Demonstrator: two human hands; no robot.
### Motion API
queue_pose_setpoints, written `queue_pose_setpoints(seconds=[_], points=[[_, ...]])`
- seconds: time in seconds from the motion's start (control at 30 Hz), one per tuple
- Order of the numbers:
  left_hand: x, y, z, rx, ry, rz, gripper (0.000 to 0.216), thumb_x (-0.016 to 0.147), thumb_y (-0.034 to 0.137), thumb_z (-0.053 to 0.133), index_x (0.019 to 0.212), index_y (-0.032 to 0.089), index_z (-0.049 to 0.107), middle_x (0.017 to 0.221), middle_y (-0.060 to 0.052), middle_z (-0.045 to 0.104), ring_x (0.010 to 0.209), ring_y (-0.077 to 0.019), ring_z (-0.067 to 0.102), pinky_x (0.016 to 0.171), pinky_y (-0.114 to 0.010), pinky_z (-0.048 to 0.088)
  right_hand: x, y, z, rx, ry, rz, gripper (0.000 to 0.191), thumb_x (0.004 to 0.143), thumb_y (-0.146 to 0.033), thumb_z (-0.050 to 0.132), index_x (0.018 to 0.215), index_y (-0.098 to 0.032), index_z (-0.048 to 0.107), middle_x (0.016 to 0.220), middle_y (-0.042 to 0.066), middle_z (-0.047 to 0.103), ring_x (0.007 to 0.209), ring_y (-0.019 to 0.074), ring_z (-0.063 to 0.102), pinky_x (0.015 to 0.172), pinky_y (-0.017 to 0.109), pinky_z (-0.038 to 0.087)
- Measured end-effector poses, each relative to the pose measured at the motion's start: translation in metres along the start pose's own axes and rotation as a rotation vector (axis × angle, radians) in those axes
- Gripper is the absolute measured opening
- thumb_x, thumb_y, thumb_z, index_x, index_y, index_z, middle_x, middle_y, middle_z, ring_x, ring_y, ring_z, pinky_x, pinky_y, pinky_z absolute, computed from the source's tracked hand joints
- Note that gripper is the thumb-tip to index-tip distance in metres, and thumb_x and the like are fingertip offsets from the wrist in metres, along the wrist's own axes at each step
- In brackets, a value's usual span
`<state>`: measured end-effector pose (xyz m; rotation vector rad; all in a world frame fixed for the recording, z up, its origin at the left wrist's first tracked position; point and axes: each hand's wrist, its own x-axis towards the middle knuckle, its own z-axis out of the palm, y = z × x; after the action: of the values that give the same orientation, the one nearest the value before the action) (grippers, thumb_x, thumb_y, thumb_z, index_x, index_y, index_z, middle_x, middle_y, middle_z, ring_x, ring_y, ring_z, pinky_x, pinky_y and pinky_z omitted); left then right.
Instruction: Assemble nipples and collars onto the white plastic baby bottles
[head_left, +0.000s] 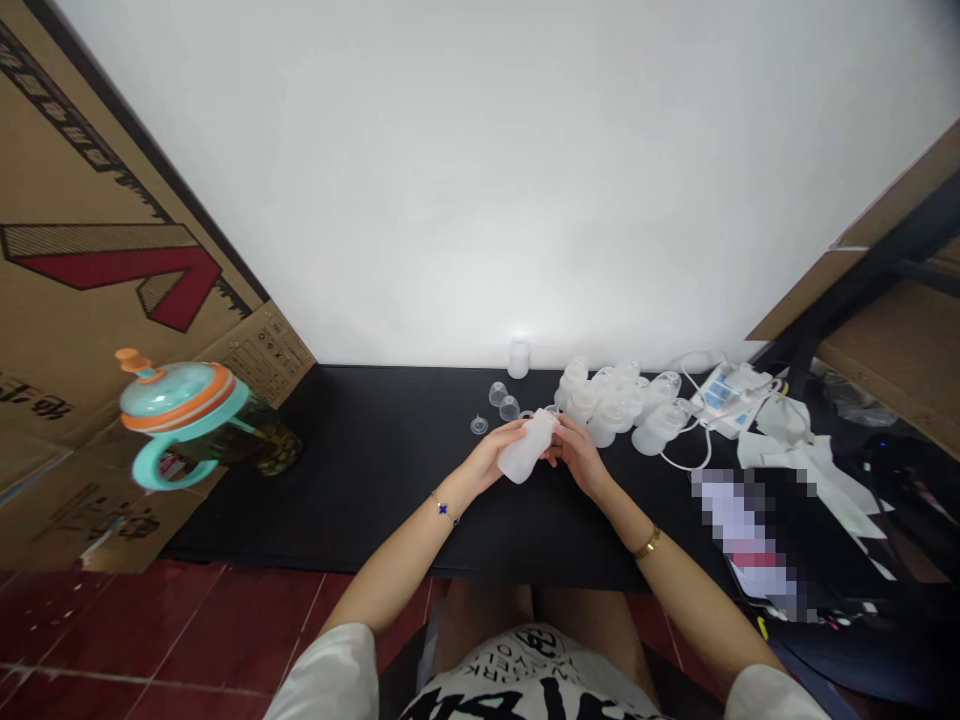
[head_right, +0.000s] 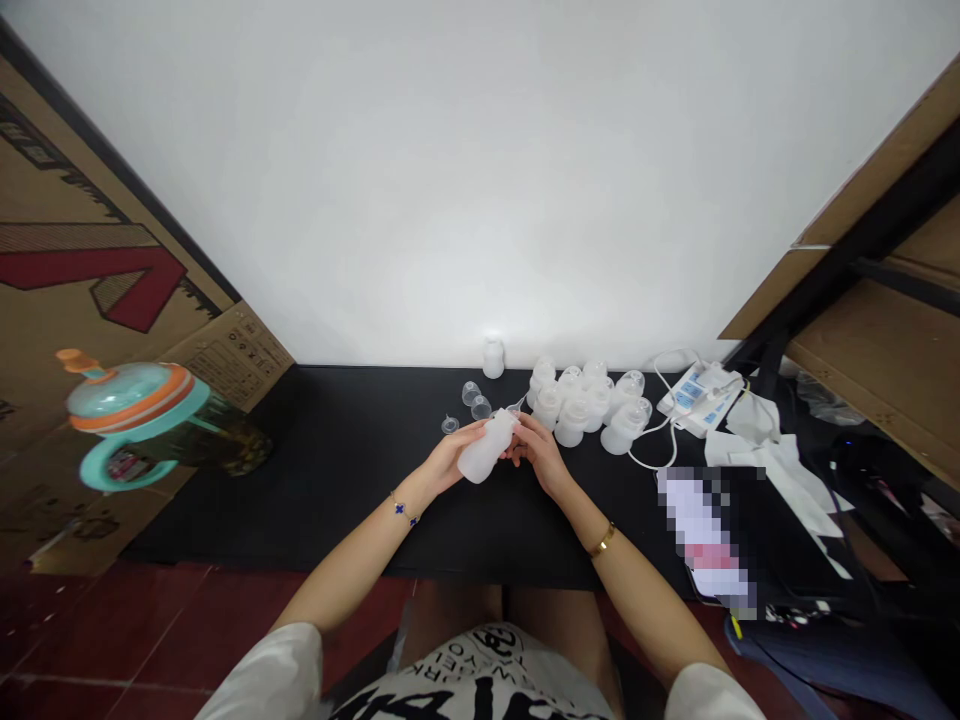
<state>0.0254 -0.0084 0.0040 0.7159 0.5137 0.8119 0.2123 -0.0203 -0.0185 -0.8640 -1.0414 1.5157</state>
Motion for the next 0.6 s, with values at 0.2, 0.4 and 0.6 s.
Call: queue_pose_setpoints(seconds=[0.2, 0.4, 0.6], points=[[-0.0002, -0.0005, -0.0007, 0.016, -0.01, -0.004, 0.04, 0.081, 0.03, 0.076, 0.114, 0.008, 0.069, 0.103, -0.016, 0.074, 0.085, -0.0248, 0.071, 0.086, -0.036, 0.05, -0.0005, -0.0014, 0.0007, -0.002, 0.0, 0.006, 0.037, 0.084, -0.046, 0.07, 0.108, -0.019, 0.067, 0.074, 0.003, 0.066, 0.062, 0.0181, 0.063, 0.045, 0.024, 0.042], [0.001, -0.0021, -0.002, 0.048, 0.007, 0.012, 0.042, 0.077, 0.029, 0.08, 0.112, 0.009, 0.071, 0.101, -0.014, 0.075, 0.084, -0.0237, 0.07, 0.086, -0.034, 0.048, -0.0002, 0.0003, 0.0001, 0.003, 0.037, 0.005, 0.038, 0.081, -0.046, 0.074, 0.108, -0.019, 0.066, 0.071, 0.001, 0.064, 0.059, 0.0161, 0.061, 0.045, 0.023, 0.042], [-0.0003, -0.0012, -0.0007, 0.083, 0.042, 0.006, 0.046, 0.073, 0.03, 0.084, 0.113, 0.01, 0.072, 0.099, -0.013, 0.075, 0.083, -0.0223, 0.069, 0.08, -0.031, 0.047, -0.0002, 0.0009, -0.0001, 0.003, 0.042, -0.01, 0.036, 0.081, -0.045, 0.075, 0.105, -0.02, 0.066, 0.071, 0.0, 0.063, 0.057, 0.0142, 0.059, 0.046, 0.023, 0.043]])
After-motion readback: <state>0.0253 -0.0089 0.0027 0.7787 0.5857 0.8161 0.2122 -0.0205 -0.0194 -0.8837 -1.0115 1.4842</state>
